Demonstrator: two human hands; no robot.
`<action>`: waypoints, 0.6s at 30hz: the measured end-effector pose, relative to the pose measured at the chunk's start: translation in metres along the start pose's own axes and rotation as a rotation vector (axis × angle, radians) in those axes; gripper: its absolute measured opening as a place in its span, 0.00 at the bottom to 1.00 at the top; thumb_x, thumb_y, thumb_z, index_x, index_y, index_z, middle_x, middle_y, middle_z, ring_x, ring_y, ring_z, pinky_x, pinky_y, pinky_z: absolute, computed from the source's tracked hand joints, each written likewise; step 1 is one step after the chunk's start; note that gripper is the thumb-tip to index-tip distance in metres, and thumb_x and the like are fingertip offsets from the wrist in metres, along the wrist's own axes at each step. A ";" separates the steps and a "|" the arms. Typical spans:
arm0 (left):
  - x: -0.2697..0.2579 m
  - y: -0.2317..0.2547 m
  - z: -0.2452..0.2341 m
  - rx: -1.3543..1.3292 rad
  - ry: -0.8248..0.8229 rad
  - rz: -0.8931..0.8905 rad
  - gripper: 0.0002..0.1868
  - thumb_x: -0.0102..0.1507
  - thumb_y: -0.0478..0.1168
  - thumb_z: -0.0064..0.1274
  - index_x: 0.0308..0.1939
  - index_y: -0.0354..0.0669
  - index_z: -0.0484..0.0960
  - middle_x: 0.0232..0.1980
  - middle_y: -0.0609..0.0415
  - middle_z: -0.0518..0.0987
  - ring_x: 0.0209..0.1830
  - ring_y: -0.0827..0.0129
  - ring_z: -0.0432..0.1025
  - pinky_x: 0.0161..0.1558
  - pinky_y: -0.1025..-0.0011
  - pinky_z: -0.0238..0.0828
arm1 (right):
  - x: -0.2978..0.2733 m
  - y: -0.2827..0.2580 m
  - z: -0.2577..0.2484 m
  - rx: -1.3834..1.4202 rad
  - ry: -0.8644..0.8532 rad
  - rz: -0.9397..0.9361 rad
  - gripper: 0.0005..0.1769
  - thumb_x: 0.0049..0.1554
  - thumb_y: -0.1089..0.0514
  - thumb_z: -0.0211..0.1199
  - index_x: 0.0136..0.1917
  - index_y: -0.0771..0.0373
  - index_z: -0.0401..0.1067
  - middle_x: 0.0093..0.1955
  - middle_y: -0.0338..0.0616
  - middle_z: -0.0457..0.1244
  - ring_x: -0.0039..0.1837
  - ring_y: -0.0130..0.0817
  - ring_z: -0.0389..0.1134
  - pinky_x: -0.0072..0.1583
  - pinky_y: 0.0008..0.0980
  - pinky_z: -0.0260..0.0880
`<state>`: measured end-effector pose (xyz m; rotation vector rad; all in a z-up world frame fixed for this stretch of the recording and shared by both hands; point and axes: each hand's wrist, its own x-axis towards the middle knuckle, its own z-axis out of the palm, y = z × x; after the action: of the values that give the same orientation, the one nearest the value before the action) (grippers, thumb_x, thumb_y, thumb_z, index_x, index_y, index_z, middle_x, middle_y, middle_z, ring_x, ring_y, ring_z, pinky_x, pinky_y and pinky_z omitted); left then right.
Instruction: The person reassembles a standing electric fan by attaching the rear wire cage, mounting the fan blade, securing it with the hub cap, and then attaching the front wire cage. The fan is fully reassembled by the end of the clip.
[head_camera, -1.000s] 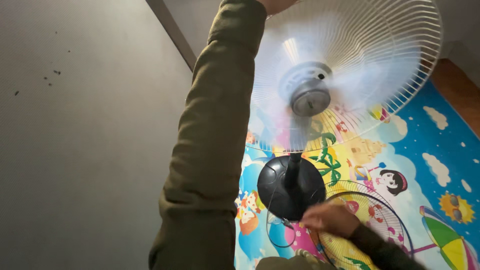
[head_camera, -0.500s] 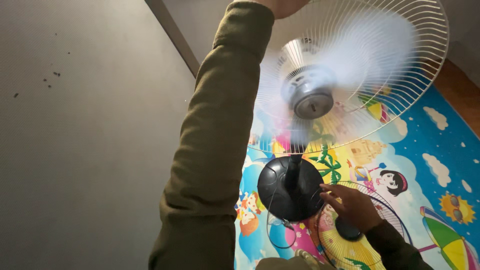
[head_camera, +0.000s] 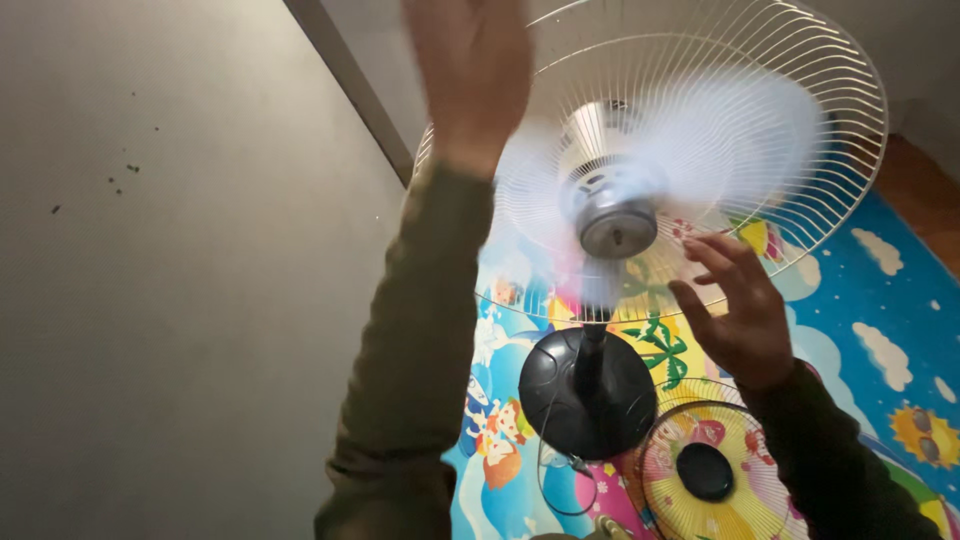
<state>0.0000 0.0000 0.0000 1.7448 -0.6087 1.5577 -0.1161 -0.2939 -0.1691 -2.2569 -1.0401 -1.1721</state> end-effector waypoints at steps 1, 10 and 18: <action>-0.012 0.016 -0.020 -0.149 0.042 -0.087 0.09 0.75 0.38 0.44 0.52 0.36 0.74 0.49 0.48 0.72 0.51 0.62 0.69 0.52 0.67 0.68 | 0.007 -0.005 0.006 0.073 0.014 0.067 0.22 0.56 0.64 0.71 0.62 0.71 0.68 0.63 0.60 0.63 0.60 0.50 0.72 0.52 0.35 0.78; -0.163 0.142 -0.084 -0.730 -0.001 -0.721 0.22 0.69 0.33 0.39 0.68 0.36 0.65 0.68 0.43 0.64 0.67 0.59 0.64 0.71 0.51 0.71 | -0.002 -0.029 0.023 0.410 0.056 0.328 0.22 0.57 0.69 0.67 0.64 0.68 0.69 0.64 0.53 0.65 0.57 0.40 0.74 0.52 0.32 0.78; -0.228 0.154 -0.051 -1.413 -0.034 -1.002 0.33 0.76 0.59 0.32 0.77 0.41 0.56 0.71 0.47 0.63 0.70 0.58 0.64 0.68 0.56 0.67 | -0.006 -0.056 0.008 0.486 0.003 0.370 0.28 0.49 0.64 0.73 0.62 0.64 0.72 0.59 0.47 0.66 0.45 0.32 0.71 0.46 0.30 0.73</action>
<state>-0.1845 -0.0844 -0.1928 0.6795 -0.4846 0.1603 -0.1564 -0.2553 -0.1784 -1.9436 -0.7577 -0.6798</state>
